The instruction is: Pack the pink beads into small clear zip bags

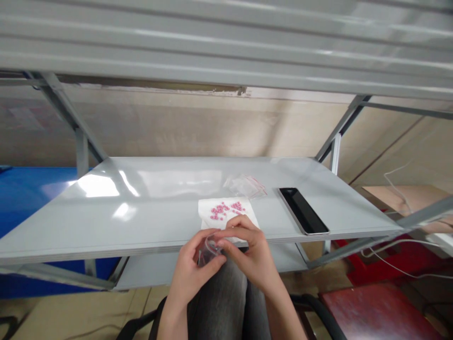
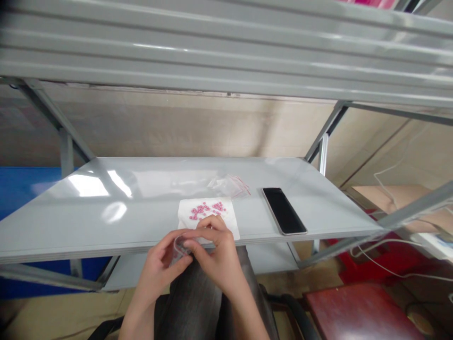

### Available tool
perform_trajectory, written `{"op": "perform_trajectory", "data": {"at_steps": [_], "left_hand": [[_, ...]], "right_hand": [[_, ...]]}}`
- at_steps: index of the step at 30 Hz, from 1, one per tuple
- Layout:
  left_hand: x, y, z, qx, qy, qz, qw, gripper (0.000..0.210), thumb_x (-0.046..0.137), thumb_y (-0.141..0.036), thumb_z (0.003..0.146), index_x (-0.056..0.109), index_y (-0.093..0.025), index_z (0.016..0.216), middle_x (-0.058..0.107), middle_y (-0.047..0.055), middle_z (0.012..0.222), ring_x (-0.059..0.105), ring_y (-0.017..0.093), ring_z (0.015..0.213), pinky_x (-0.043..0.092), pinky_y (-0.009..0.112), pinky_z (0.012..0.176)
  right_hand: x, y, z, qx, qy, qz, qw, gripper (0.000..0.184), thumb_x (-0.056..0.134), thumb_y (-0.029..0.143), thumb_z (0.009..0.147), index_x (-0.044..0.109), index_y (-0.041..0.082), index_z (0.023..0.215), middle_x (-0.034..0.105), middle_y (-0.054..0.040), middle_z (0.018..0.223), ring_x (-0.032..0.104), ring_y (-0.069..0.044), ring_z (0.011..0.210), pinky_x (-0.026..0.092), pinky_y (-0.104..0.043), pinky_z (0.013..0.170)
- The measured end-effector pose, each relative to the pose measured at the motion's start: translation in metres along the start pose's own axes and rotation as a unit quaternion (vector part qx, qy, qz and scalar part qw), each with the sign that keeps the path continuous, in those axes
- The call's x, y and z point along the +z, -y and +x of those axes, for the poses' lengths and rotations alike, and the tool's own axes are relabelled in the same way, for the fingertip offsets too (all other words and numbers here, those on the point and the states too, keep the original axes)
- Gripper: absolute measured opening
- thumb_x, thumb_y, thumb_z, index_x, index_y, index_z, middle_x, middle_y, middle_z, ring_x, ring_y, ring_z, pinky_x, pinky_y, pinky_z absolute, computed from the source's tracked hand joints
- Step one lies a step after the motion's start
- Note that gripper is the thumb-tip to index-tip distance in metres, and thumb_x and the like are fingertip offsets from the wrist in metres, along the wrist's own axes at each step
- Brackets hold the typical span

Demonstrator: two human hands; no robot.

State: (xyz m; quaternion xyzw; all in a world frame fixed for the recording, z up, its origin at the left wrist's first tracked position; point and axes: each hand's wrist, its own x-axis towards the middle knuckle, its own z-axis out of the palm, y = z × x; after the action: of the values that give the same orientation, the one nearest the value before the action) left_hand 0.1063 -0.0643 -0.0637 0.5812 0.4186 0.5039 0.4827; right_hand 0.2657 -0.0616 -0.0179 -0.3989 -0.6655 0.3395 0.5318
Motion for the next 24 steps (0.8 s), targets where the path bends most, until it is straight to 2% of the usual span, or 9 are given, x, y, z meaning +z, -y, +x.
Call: {"op": "perform_trajectory", "data": {"at_steps": [4, 8, 11, 15, 20, 24], "left_hand": [[0.000, 0.001, 0.000, 0.009, 0.007, -0.009, 1.000, 0.040, 0.076, -0.028, 0.075, 0.064, -0.021, 0.113, 0.070, 0.006, 0.103, 0.064, 0.020, 0.100, 0.050, 0.030, 0.091], [0.000, 0.003, 0.000, 0.008, 0.003, -0.007, 1.000, 0.040, 0.077, -0.028, 0.075, 0.066, -0.021, 0.113, 0.069, 0.005, 0.097, 0.064, 0.019, 0.095, 0.050, 0.029, 0.090], [0.000, 0.004, 0.001, 0.008, 0.004, -0.013, 1.000, 0.041, 0.077, -0.028, 0.074, 0.066, -0.022, 0.113, 0.069, 0.005, 0.097, 0.064, 0.020, 0.095, 0.050, 0.029, 0.090], [0.000, 0.003, 0.001, 0.005, 0.012, -0.016, 1.000, 0.041, 0.077, -0.029, 0.075, 0.065, -0.023, 0.114, 0.069, 0.005, 0.098, 0.065, 0.019, 0.095, 0.050, 0.029, 0.090], [0.000, 0.002, 0.001, 0.001, 0.013, -0.012, 1.000, 0.041, 0.076, -0.030, 0.075, 0.065, -0.022, 0.114, 0.069, 0.005, 0.098, 0.065, 0.020, 0.094, 0.050, 0.030, 0.089], [0.000, 0.000, 0.001, 0.006, 0.009, -0.007, 1.000, 0.042, 0.076, -0.030, 0.074, 0.065, -0.020, 0.114, 0.070, 0.006, 0.098, 0.065, 0.021, 0.094, 0.051, 0.031, 0.088]], "right_hand": [[-0.004, -0.022, 0.007, 0.003, -0.045, 0.005, 0.999, 0.011, 0.066, 0.022, 0.085, 0.077, 0.025, 0.089, 0.062, -0.0025, 0.080, 0.058, -0.017, 0.077, 0.047, -0.031, 0.072], [-0.004, -0.047, 0.017, -0.022, -0.112, -0.175, 0.978, 0.008, 0.070, 0.016, 0.080, 0.076, 0.019, 0.082, 0.064, -0.0058, 0.078, 0.057, -0.022, 0.080, 0.046, -0.036, 0.075], [0.003, -0.058, 0.023, -0.028, -0.095, -0.273, 0.957, 0.006, 0.073, 0.013, 0.076, 0.076, 0.018, 0.079, 0.063, -0.0072, 0.077, 0.055, -0.024, 0.082, 0.046, -0.038, 0.076], [0.011, -0.064, 0.027, -0.016, -0.075, -0.321, 0.944, 0.009, 0.071, 0.012, 0.077, 0.075, 0.019, 0.078, 0.064, -0.0069, 0.080, 0.056, -0.024, 0.084, 0.046, -0.037, 0.077], [0.013, -0.065, 0.031, -0.014, -0.094, -0.313, 0.945, 0.011, 0.069, 0.009, 0.076, 0.074, 0.020, 0.075, 0.062, -0.0059, 0.079, 0.056, -0.023, 0.083, 0.045, -0.037, 0.077], [0.007, -0.046, 0.026, -0.031, -0.113, -0.170, 0.978, 0.010, 0.067, 0.014, 0.078, 0.073, 0.021, 0.078, 0.062, -0.0037, 0.078, 0.057, -0.020, 0.079, 0.046, -0.035, 0.075]]}}
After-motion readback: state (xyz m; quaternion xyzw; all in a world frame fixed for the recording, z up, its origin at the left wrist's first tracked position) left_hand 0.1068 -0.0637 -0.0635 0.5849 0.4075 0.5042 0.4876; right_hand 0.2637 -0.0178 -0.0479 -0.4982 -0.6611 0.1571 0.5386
